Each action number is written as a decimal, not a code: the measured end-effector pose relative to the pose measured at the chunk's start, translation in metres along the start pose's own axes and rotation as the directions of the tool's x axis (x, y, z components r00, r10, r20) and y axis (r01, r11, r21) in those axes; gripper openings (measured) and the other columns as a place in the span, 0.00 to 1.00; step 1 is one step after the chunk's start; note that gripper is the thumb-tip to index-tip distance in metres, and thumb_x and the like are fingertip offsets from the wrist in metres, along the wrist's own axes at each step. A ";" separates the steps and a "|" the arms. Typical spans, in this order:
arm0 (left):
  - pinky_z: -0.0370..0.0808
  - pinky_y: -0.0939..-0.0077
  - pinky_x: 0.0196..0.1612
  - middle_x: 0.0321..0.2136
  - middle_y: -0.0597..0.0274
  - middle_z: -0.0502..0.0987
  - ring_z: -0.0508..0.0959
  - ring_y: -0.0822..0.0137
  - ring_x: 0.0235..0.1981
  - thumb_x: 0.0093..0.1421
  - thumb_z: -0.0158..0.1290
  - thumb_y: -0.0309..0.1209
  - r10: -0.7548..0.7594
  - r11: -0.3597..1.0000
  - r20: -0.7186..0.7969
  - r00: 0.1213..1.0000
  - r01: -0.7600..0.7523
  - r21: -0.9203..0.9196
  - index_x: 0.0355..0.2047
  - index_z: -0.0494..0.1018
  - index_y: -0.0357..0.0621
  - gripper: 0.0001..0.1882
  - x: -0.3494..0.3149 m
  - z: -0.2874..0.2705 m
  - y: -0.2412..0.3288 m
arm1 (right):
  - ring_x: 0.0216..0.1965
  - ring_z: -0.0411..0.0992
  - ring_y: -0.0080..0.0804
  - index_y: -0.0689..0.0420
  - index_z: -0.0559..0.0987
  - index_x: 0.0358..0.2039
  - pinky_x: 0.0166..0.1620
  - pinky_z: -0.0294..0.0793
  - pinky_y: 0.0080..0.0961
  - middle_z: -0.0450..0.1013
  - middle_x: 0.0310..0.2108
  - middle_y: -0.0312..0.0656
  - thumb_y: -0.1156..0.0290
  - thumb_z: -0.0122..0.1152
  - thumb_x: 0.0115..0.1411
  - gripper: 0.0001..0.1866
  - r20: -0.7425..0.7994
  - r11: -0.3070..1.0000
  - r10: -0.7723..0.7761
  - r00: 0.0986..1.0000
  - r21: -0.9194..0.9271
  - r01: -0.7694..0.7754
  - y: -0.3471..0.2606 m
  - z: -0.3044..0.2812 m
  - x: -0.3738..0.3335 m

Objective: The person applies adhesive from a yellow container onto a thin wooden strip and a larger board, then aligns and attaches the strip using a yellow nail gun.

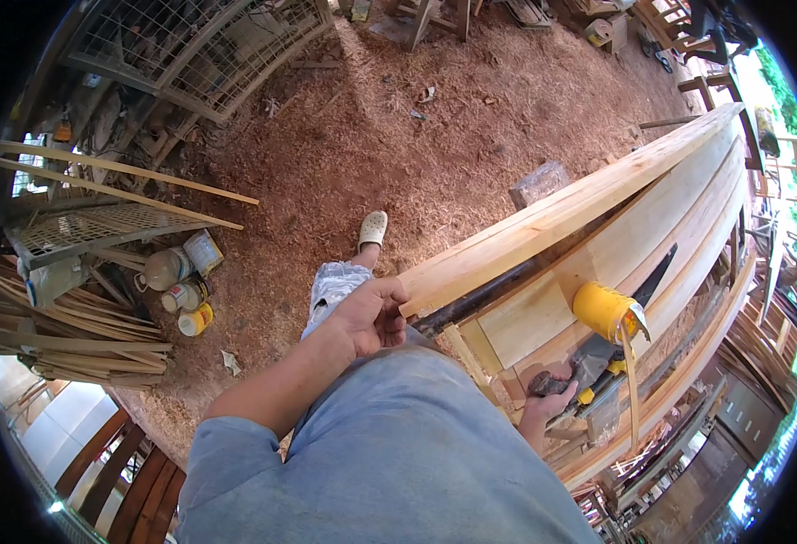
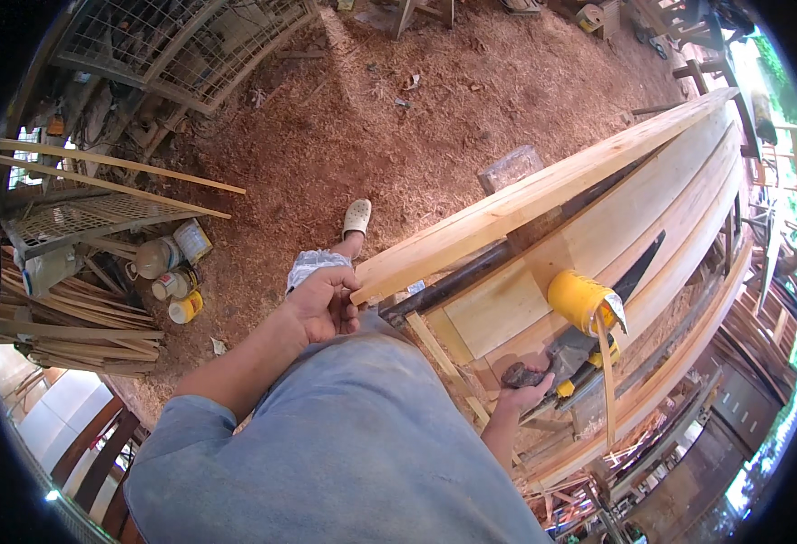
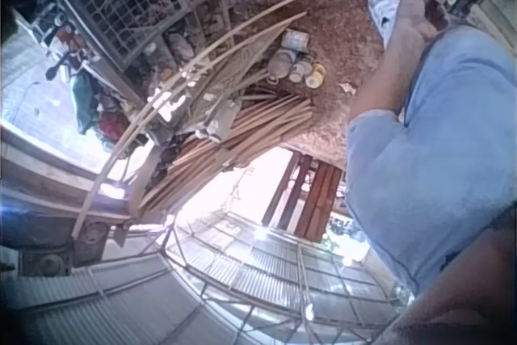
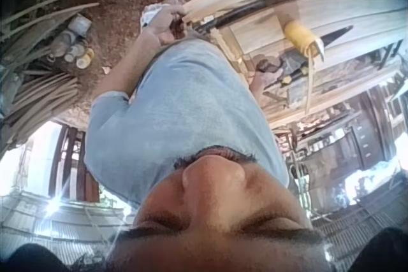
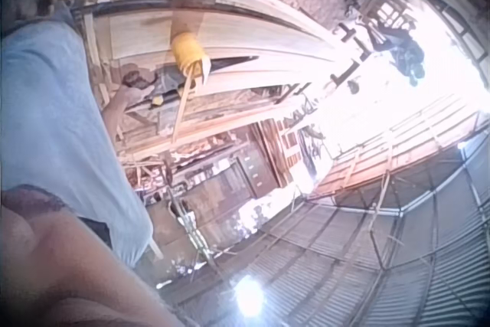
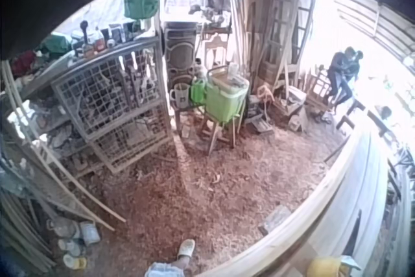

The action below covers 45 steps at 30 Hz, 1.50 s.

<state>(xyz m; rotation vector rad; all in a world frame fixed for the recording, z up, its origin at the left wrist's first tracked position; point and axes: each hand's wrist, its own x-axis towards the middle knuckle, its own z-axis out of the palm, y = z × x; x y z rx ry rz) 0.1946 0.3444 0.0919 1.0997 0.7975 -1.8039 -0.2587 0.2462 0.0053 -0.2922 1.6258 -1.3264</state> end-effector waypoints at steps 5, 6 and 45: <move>0.75 0.68 0.25 0.21 0.64 0.76 0.73 0.72 0.16 0.54 0.54 0.32 -0.004 1.000 0.017 1.000 0.004 0.021 0.33 0.74 0.44 0.08 0.001 0.001 0.001 | 0.28 0.71 0.30 0.50 0.74 0.34 0.33 0.75 0.31 0.70 0.26 0.34 0.48 0.49 0.70 0.19 -0.015 1.000 -0.012 1.000 0.018 0.012 0.003 -0.008 0.010; 0.75 0.68 0.25 0.22 0.64 0.76 0.73 0.72 0.16 0.54 0.54 0.32 -0.002 1.000 0.021 1.000 0.002 0.019 0.33 0.74 0.44 0.08 0.002 0.001 0.001 | 0.28 0.71 0.30 0.51 0.74 0.34 0.33 0.75 0.31 0.70 0.26 0.34 0.49 0.49 0.70 0.18 0.007 0.999 -0.020 1.000 0.029 0.020 0.004 -0.010 0.012; 0.74 0.68 0.25 0.21 0.66 0.76 0.74 0.72 0.17 0.52 0.52 0.32 -0.007 1.000 0.027 1.000 0.007 -0.022 0.41 0.73 0.47 0.14 0.006 -0.006 -0.002 | 0.29 0.71 0.30 0.51 0.74 0.33 0.35 0.77 0.32 0.70 0.27 0.35 0.48 0.50 0.69 0.19 0.006 0.999 -0.034 0.999 -0.003 0.034 0.005 -0.011 0.013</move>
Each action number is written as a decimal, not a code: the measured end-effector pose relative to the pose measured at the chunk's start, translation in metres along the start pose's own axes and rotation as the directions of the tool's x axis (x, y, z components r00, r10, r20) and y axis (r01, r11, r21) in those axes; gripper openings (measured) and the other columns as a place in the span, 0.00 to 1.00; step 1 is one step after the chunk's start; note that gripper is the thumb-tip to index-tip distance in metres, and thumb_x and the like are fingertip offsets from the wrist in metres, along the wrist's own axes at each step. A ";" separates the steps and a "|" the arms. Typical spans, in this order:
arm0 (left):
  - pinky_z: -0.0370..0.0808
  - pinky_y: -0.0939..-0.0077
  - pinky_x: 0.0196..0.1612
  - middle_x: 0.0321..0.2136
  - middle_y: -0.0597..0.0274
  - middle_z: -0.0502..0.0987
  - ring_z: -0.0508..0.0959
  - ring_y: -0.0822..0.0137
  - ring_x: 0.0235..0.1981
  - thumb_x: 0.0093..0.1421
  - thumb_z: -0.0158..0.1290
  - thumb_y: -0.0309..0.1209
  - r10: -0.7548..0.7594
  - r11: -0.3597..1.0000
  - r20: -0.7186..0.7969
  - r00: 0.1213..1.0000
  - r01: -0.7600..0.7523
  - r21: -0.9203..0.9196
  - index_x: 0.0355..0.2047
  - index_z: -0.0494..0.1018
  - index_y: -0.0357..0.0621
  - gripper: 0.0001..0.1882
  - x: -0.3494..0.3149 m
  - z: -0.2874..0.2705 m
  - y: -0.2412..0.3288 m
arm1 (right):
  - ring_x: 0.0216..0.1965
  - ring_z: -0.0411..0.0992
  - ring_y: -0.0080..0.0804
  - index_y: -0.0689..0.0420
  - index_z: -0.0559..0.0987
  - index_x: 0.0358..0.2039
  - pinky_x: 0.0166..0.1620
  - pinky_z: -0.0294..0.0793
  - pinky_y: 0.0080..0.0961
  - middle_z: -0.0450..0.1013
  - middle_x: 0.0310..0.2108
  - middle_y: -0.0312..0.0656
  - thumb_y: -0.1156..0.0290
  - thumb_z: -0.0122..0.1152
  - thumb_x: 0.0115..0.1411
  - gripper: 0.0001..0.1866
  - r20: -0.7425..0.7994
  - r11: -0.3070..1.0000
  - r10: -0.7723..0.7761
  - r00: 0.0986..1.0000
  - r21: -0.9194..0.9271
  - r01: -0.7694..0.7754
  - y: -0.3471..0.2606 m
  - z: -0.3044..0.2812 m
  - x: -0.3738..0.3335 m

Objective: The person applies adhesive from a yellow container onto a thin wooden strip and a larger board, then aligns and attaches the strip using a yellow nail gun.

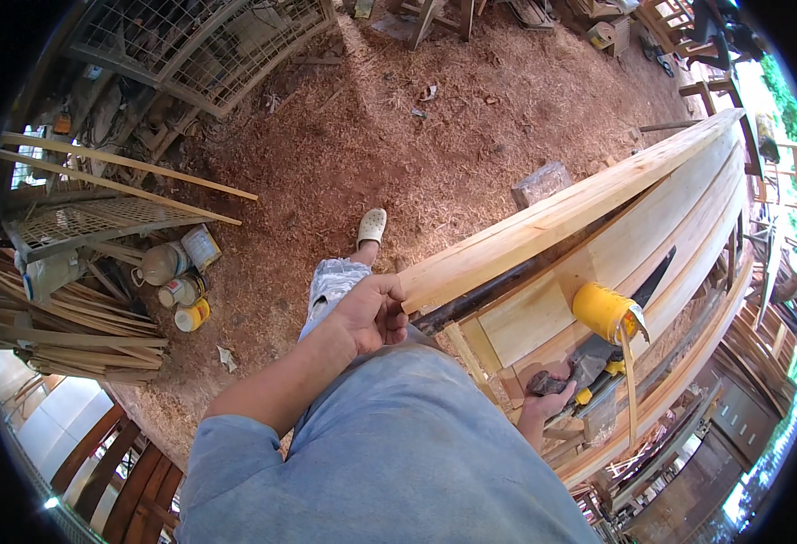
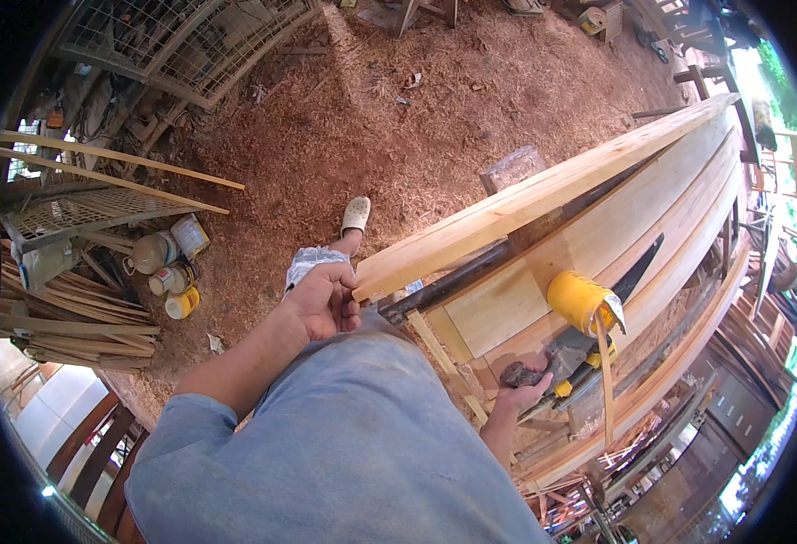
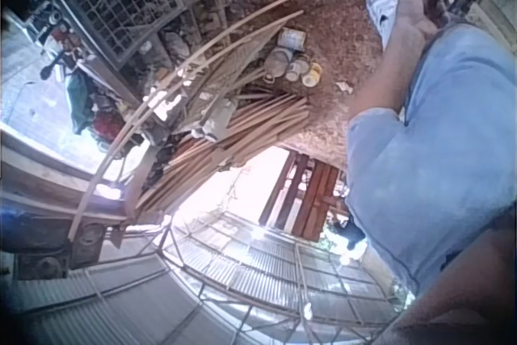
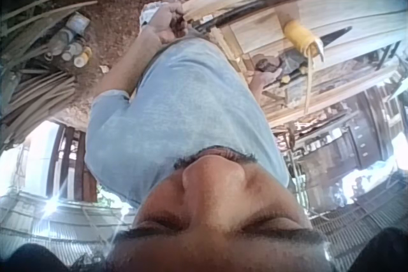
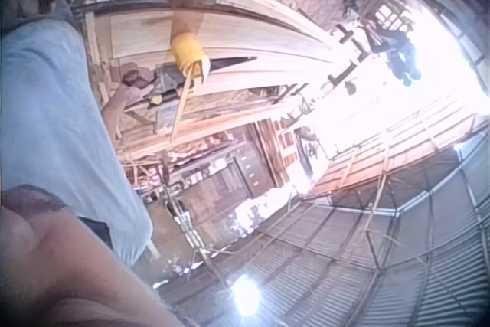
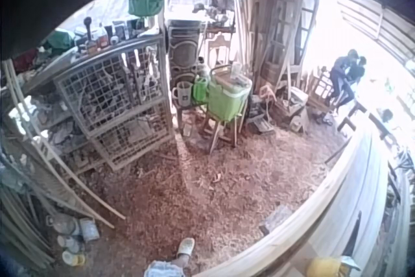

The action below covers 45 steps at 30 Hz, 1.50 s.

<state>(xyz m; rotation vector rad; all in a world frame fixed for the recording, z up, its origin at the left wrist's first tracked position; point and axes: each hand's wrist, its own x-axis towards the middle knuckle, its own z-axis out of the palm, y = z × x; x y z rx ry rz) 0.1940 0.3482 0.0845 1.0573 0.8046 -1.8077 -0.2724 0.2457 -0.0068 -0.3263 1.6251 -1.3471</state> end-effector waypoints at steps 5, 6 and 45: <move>0.75 0.69 0.25 0.22 0.66 0.76 0.74 0.73 0.17 0.53 0.51 0.30 0.019 1.000 0.014 1.000 -0.019 -0.004 0.63 0.65 0.66 0.34 -0.007 0.005 0.002 | 0.31 0.72 0.30 0.51 0.73 0.33 0.37 0.78 0.34 0.70 0.27 0.34 0.46 0.52 0.68 0.20 -0.047 1.000 0.010 0.999 -0.018 -0.011 -0.002 0.011 -0.009; 0.75 0.69 0.25 0.22 0.66 0.76 0.74 0.74 0.17 0.53 0.51 0.30 0.009 1.000 0.037 0.999 -0.009 0.005 0.66 0.57 0.75 0.39 -0.008 0.006 0.003 | 0.31 0.73 0.30 0.50 0.73 0.34 0.37 0.78 0.34 0.70 0.27 0.34 0.46 0.52 0.67 0.20 -0.062 1.000 0.011 0.998 -0.012 -0.012 -0.003 0.010 -0.009; 0.76 0.68 0.27 0.22 0.65 0.75 0.74 0.73 0.18 0.55 0.50 0.29 0.012 1.000 0.040 0.999 -0.013 0.021 0.70 0.53 0.79 0.43 -0.005 0.003 0.005 | 0.33 0.72 0.31 0.50 0.73 0.34 0.38 0.77 0.34 0.70 0.28 0.34 0.44 0.52 0.67 0.21 -0.058 0.999 0.040 0.998 0.023 -0.038 -0.005 0.017 -0.013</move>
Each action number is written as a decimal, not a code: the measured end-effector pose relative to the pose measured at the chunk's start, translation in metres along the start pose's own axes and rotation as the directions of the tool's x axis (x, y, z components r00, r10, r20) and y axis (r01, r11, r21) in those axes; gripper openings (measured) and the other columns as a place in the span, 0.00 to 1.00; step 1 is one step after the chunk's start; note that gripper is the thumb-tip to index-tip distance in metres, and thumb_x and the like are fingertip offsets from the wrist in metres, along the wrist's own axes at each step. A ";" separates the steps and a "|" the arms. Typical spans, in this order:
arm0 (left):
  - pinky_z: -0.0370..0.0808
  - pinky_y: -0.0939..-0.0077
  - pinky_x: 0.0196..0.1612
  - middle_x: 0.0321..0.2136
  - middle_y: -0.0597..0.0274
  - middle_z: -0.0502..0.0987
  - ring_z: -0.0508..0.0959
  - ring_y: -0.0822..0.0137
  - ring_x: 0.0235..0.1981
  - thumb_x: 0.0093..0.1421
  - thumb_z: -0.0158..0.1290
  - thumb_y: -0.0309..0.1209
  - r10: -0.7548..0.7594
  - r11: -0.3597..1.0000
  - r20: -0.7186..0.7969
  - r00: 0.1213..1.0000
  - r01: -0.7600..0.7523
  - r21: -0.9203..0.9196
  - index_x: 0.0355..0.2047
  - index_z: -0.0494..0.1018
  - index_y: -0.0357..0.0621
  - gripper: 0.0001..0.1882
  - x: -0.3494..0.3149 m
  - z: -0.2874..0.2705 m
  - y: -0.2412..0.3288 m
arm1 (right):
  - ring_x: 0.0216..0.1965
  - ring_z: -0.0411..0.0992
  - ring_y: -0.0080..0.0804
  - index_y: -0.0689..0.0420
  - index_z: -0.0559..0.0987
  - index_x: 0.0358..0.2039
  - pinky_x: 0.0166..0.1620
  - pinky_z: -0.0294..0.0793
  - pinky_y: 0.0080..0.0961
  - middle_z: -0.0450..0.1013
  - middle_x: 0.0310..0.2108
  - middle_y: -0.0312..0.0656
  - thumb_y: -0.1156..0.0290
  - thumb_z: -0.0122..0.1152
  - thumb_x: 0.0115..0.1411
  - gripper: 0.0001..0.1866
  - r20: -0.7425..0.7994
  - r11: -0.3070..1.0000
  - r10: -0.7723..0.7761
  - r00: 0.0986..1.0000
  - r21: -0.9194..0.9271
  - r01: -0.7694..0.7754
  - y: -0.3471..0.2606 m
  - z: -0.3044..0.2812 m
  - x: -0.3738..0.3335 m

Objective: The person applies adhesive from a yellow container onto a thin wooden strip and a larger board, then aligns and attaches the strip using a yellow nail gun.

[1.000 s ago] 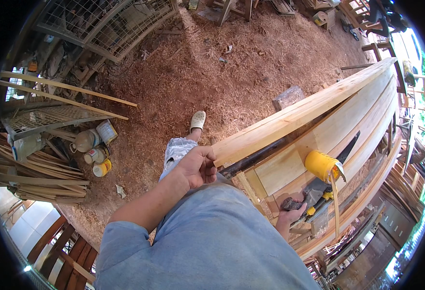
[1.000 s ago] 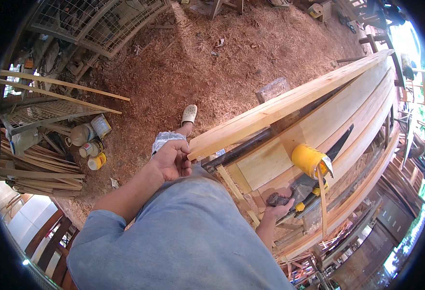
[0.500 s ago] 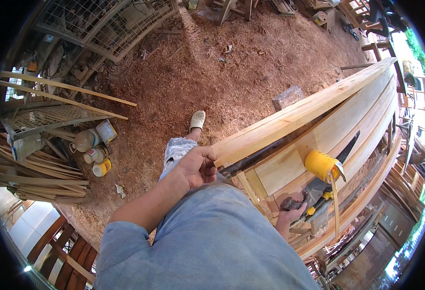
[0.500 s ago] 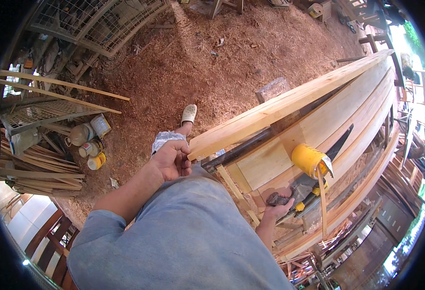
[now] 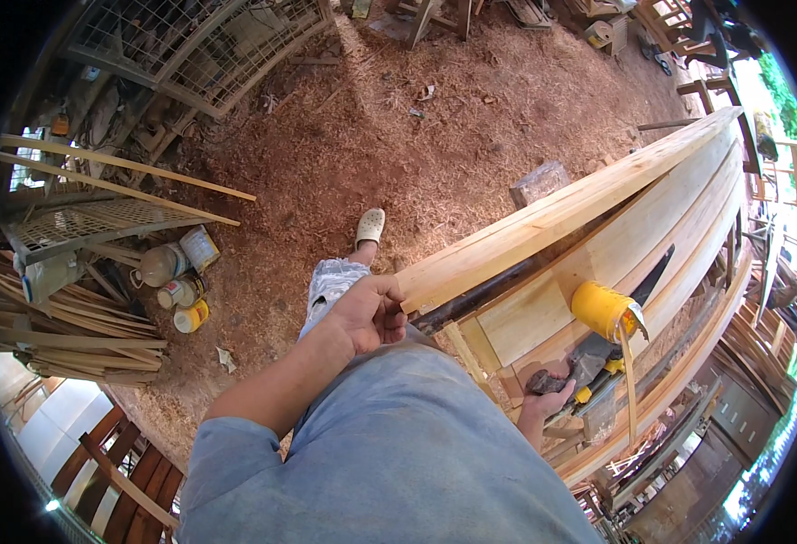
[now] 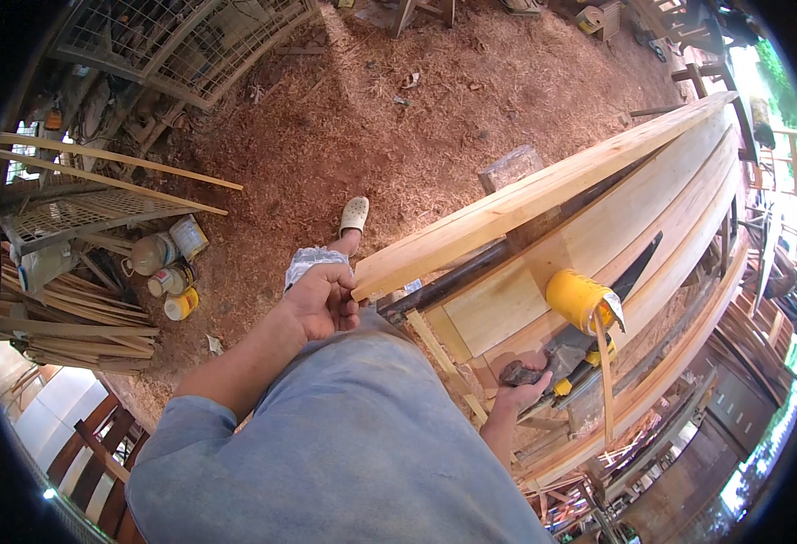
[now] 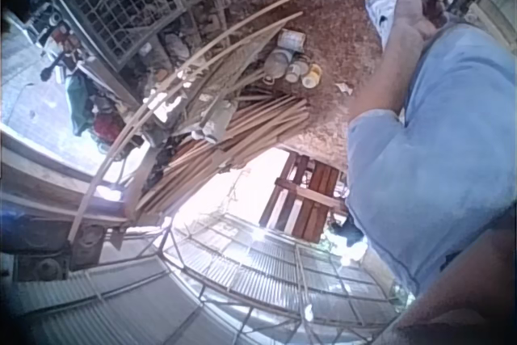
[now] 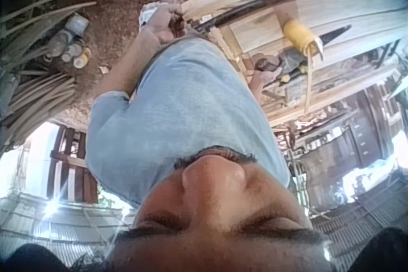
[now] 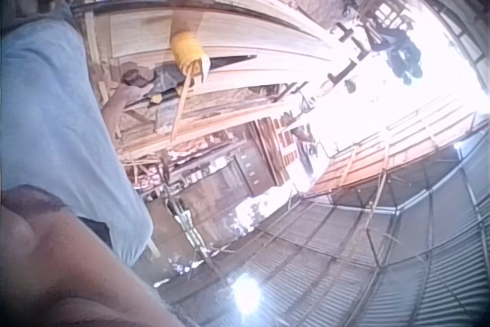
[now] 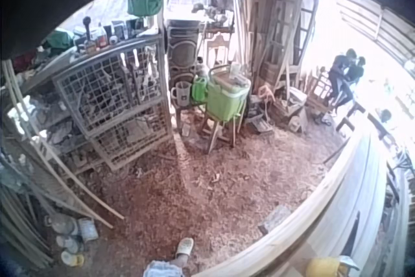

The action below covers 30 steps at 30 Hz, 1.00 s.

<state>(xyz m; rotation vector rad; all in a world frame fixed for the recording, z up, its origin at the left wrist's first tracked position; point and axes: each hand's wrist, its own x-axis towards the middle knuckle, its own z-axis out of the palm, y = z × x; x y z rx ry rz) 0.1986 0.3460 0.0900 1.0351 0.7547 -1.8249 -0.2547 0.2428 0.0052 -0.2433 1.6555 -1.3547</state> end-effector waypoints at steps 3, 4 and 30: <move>0.76 0.68 0.27 0.22 0.65 0.75 0.74 0.73 0.18 0.55 0.50 0.29 0.011 1.000 -0.007 1.000 -0.011 0.002 0.70 0.54 0.77 0.42 0.000 -0.001 0.000 | 0.32 0.72 0.31 0.50 0.73 0.34 0.37 0.77 0.34 0.70 0.28 0.35 0.45 0.52 0.67 0.21 0.013 1.000 -0.004 1.000 -0.013 0.004 0.000 0.002 -0.001; 0.76 0.68 0.27 0.23 0.65 0.75 0.74 0.73 0.18 0.55 0.50 0.29 0.012 1.000 -0.006 1.000 -0.012 0.005 0.70 0.54 0.77 0.42 0.001 -0.002 0.000 | 0.32 0.72 0.31 0.50 0.73 0.34 0.37 0.77 0.34 0.70 0.28 0.35 0.45 0.52 0.67 0.21 0.014 1.000 -0.003 1.000 -0.014 0.003 0.001 0.002 -0.001; 0.78 0.74 0.35 0.30 0.57 0.81 0.80 0.69 0.30 0.50 0.72 0.35 0.618 0.152 0.394 0.680 -0.595 0.789 0.38 0.80 0.34 0.21 -0.019 0.029 0.020 | 0.26 0.73 0.33 0.55 0.76 0.29 0.31 0.76 0.34 0.73 0.24 0.38 0.57 0.58 0.66 0.15 0.001 0.975 -0.132 0.991 0.180 0.130 0.010 0.006 0.015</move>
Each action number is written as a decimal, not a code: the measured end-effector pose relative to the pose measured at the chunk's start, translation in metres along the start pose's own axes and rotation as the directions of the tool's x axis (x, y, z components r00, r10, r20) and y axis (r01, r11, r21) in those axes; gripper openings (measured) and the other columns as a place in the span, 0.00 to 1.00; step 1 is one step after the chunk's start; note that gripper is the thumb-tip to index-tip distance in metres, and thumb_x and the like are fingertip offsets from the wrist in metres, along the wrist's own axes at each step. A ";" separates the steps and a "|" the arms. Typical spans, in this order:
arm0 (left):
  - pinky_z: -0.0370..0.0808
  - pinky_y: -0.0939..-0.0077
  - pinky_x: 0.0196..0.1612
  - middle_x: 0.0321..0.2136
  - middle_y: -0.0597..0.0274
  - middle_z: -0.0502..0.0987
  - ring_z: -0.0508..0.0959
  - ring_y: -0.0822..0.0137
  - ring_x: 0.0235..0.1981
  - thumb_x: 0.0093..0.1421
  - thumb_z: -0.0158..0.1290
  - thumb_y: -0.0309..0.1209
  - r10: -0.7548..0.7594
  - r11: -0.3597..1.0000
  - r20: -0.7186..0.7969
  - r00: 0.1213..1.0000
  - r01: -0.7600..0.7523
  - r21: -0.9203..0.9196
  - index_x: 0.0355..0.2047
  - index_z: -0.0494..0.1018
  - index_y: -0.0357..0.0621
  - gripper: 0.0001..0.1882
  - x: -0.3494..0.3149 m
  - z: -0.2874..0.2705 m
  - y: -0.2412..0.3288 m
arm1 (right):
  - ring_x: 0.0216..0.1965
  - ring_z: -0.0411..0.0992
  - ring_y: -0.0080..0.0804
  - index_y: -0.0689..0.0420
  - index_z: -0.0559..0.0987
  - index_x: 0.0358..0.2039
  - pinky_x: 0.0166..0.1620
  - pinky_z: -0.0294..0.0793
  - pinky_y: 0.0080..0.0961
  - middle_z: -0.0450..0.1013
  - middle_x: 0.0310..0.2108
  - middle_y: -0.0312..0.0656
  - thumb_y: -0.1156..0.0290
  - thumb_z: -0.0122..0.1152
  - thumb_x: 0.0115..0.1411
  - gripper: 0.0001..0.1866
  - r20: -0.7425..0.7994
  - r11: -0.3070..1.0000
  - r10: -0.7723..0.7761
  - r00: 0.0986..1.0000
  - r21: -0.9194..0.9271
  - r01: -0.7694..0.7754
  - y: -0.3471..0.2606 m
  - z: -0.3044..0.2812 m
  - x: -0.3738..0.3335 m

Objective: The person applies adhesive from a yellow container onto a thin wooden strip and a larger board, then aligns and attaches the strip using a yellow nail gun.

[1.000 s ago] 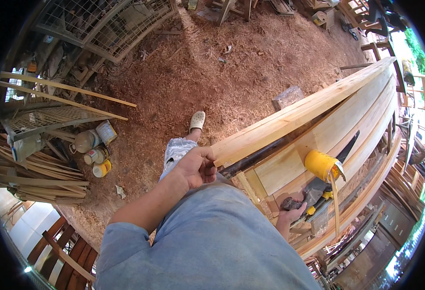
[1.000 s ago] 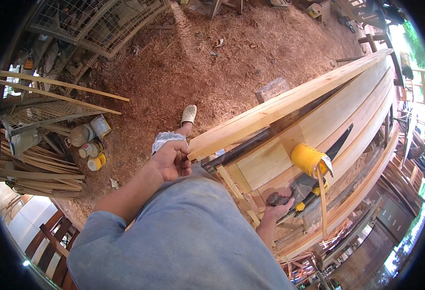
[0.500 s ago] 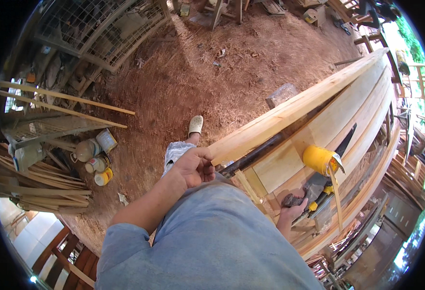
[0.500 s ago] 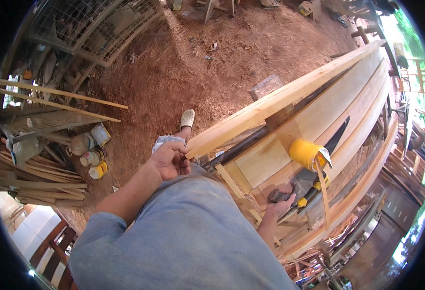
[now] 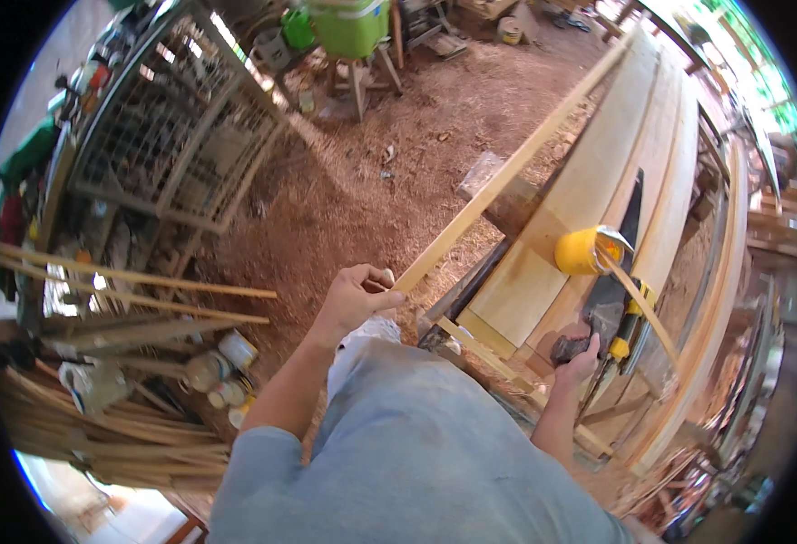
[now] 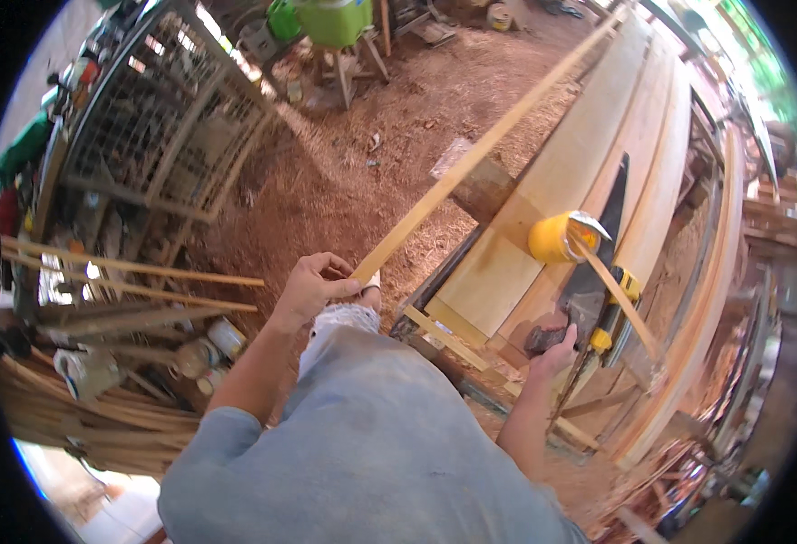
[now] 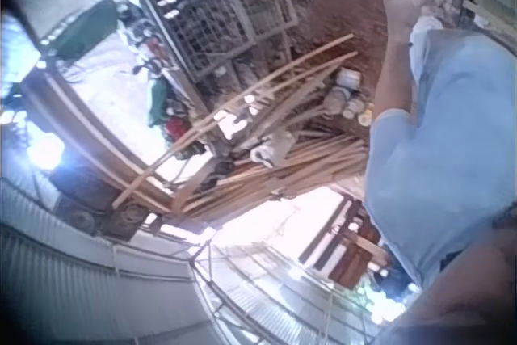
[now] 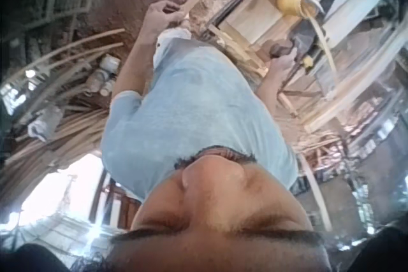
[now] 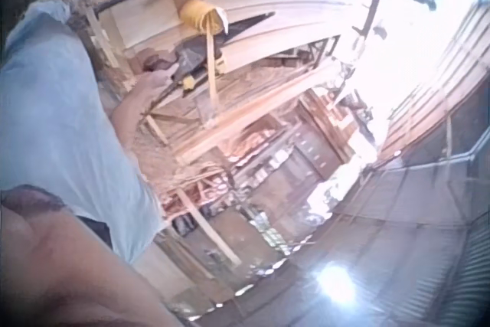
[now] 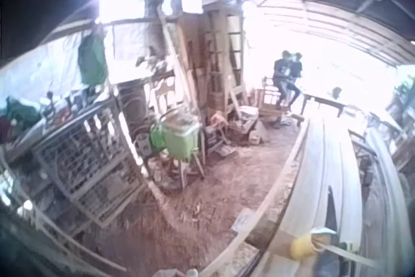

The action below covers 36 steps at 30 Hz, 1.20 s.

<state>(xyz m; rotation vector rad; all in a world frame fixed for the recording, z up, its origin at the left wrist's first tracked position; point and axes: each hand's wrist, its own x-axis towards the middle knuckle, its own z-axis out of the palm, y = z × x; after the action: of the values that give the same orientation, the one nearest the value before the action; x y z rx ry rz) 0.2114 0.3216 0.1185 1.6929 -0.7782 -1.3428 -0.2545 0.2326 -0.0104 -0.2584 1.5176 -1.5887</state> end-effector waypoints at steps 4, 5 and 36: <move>0.79 0.72 0.37 0.29 0.57 0.82 0.81 0.69 0.30 0.51 0.71 0.36 0.154 0.949 -0.164 0.974 -0.100 0.300 0.36 0.81 0.35 0.18 0.009 0.008 -0.004 | 0.22 0.73 0.31 0.56 0.76 0.29 0.28 0.76 0.32 0.72 0.22 0.38 0.62 0.58 0.66 0.12 -0.015 0.997 -0.063 0.998 0.034 0.063 -0.001 0.017 -0.013; 0.79 0.72 0.37 0.29 0.57 0.82 0.81 0.69 0.30 0.51 0.71 0.36 0.193 0.935 -0.133 0.972 -0.141 0.327 0.36 0.81 0.35 0.18 0.015 0.014 -0.008 | 0.22 0.73 0.31 0.57 0.76 0.29 0.28 0.76 0.32 0.72 0.22 0.38 0.62 0.58 0.66 0.12 0.022 0.995 -0.097 0.995 -0.006 0.097 -0.003 0.016 -0.014; 0.78 0.70 0.34 0.26 0.56 0.82 0.83 0.66 0.29 0.50 0.67 0.27 0.662 0.673 0.053 0.747 -0.625 0.395 0.31 0.80 0.37 0.10 0.063 0.015 -0.138 | 0.23 0.72 0.25 0.60 0.78 0.36 0.30 0.76 0.26 0.73 0.24 0.37 0.73 0.57 0.64 0.04 0.183 0.984 -0.037 0.982 -0.164 0.068 0.020 -0.079 -0.189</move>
<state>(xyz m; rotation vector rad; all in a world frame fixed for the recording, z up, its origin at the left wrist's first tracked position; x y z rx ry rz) 0.2093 0.3302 -0.0332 1.5162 -1.5008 -0.6193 -0.1907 0.4238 0.0328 -0.5275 1.5161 -1.4366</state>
